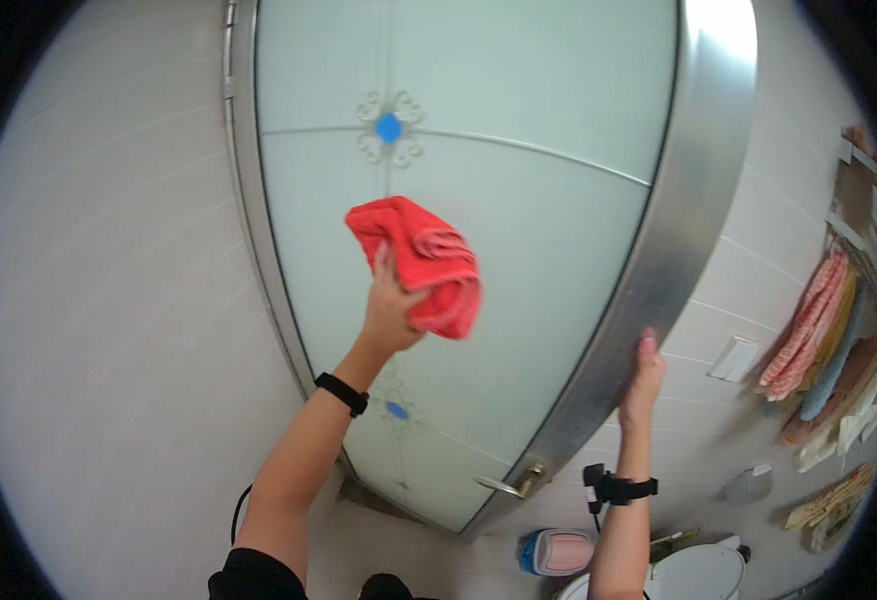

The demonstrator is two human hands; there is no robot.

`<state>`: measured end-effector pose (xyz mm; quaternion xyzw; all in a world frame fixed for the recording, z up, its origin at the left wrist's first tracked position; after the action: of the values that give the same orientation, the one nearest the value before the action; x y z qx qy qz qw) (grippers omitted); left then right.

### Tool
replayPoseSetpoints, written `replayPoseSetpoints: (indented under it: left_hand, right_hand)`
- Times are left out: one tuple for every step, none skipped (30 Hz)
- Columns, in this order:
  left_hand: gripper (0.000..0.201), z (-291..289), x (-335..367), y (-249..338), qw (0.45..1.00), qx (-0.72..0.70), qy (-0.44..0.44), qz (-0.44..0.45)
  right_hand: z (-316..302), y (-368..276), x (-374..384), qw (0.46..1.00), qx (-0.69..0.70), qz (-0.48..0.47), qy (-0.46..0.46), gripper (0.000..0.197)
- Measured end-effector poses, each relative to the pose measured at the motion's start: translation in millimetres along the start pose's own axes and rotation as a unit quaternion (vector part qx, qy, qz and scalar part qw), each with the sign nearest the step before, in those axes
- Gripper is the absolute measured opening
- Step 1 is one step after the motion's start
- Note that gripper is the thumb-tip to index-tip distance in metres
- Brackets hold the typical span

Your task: Cleaning the glass bathroom door with a red cloth.

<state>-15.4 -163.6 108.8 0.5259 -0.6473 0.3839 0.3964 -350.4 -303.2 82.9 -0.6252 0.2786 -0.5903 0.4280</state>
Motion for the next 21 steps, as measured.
replayPoseSetpoints:
  left_hand:
    - [0.048, -11.5, -6.4, -22.4, 0.999, -0.015, 0.023, -0.041]
    - [0.048, -22.3, -13.1, -44.7, 0.995, -0.038, 0.048, -0.074]
    - [0.048, -30.6, -15.8, -63.0, 0.992, -0.063, 0.064, -0.092]
    - [0.048, -45.2, -13.8, -76.6, 0.991, -0.085, 0.055, -0.087]
    - [0.049, -53.4, -21.4, -91.6, 0.993, -0.054, 0.055, -0.093]
    - [0.049, -61.3, -26.5, -109.7, 0.993, -0.023, 0.059, -0.098]
    - [0.050, -65.5, -31.9, -130.1, 0.992, -0.005, 0.085, -0.097]
    - [0.051, -67.1, -39.2, -150.4, 0.989, 0.014, 0.110, -0.099]
    - [0.053, -66.0, -53.6, -176.1, 0.979, 0.078, 0.108, -0.157]
    - [0.055, -70.8, -60.0, -188.8, 0.965, 0.072, 0.147, -0.203]
    - [0.055, -73.0, -69.1, -202.8, 0.965, 0.071, 0.123, -0.220]
    - [0.055, -73.4, -74.0, -216.2, 0.965, 0.069, 0.101, -0.231]
    - [0.055, -70.7, -76.8, -225.3, 0.964, 0.065, 0.108, -0.236]
    - [0.053, -67.6, -76.4, -230.8, 0.959, 0.111, 0.143, -0.218]
    - [0.051, -63.2, -79.9, -234.3, 0.952, 0.155, 0.175, -0.199]
    - [0.051, -57.0, -81.0, -240.3, 0.953, 0.147, 0.176, -0.199]
    - [0.048, -52.3, -80.8, -246.6, 0.945, 0.125, 0.217, -0.211]
    - [0.045, -40.7, -79.7, -246.2, 0.935, 0.096, 0.257, -0.226]
    - [0.041, -34.0, -80.1, -249.9, 0.916, -0.077, 0.249, -0.306]
    - [0.034, -29.8, -77.4, -258.9, 0.909, 0.022, 0.300, -0.287]
    - [0.026, -29.6, -67.7, -250.5, 0.861, -0.136, 0.219, -0.439]
  right_hand:
    - [0.0, 4.7, 4.1, 0.999, 0.033, -0.004, 0.015, 0.054]
    - [-1.0, 9.8, 7.2, 0.998, 0.060, 0.000, 0.022, 0.060]
    - [-3.9, 16.5, 11.2, 0.996, 0.085, 0.004, 0.031, 0.067]
    - [-3.1, 21.3, 14.4, 0.993, 0.109, 0.014, 0.030, 0.075]
    - [-1.8, 23.2, 11.3, 0.991, 0.127, 0.010, 0.030, 0.076]
    - [0.3, 21.7, 9.5, 0.989, 0.146, 0.003, 0.032, 0.076]
    - [-6.0, 26.4, 10.0, 0.986, 0.164, -0.009, 0.041, 0.074]
    - [-12.8, 28.5, 9.2, 0.982, 0.179, -0.018, 0.047, 0.072]
    - [-12.1, 26.0, 4.7, 0.984, 0.147, -0.030, 0.095, 0.069]
    - [-12.5, 23.4, 3.2, 0.982, 0.114, -0.048, 0.144, 0.066]
    - [-17.0, 25.9, 1.2, 0.983, 0.117, -0.036, 0.136, 0.070]
    - [-13.4, 22.5, 0.3, 0.984, 0.111, -0.045, 0.132, 0.070]
    - [-7.2, 17.7, -5.4, 0.976, 0.125, -0.051, 0.170, 0.068]
    - [-0.9, 11.5, -9.3, 0.966, 0.139, -0.057, 0.209, 0.067]
    - [11.1, -0.9, -16.3, 0.963, 0.168, -0.042, 0.205, 0.067]
    - [15.2, -1.9, -17.3, 0.963, 0.162, -0.046, 0.209, 0.067]
    - [15.8, -0.5, -18.3, 0.963, 0.136, -0.046, 0.227, 0.066]
    - [7.8, -3.7, -20.5, 0.962, 0.104, -0.048, 0.248, 0.066]
    - [9.2, -6.2, -21.6, 0.957, 0.158, -0.042, 0.241, 0.065]
    - [-1.0, 4.0, -19.1, 0.962, 0.150, -0.043, 0.223, 0.066]
    - [-16.4, 12.1, -17.2, 0.967, 0.136, -0.047, 0.208, 0.068]
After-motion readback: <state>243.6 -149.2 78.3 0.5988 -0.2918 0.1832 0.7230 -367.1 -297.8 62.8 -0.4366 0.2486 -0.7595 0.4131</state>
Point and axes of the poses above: each hand's wrist, its own x-axis towards the middle knuckle, its own z-axis out of the palm, y = z × x, the point moved 3 cm from there along x, towards the middle knuckle, and after that the axes turned 1 degree about -y, right-handed, at the moved point
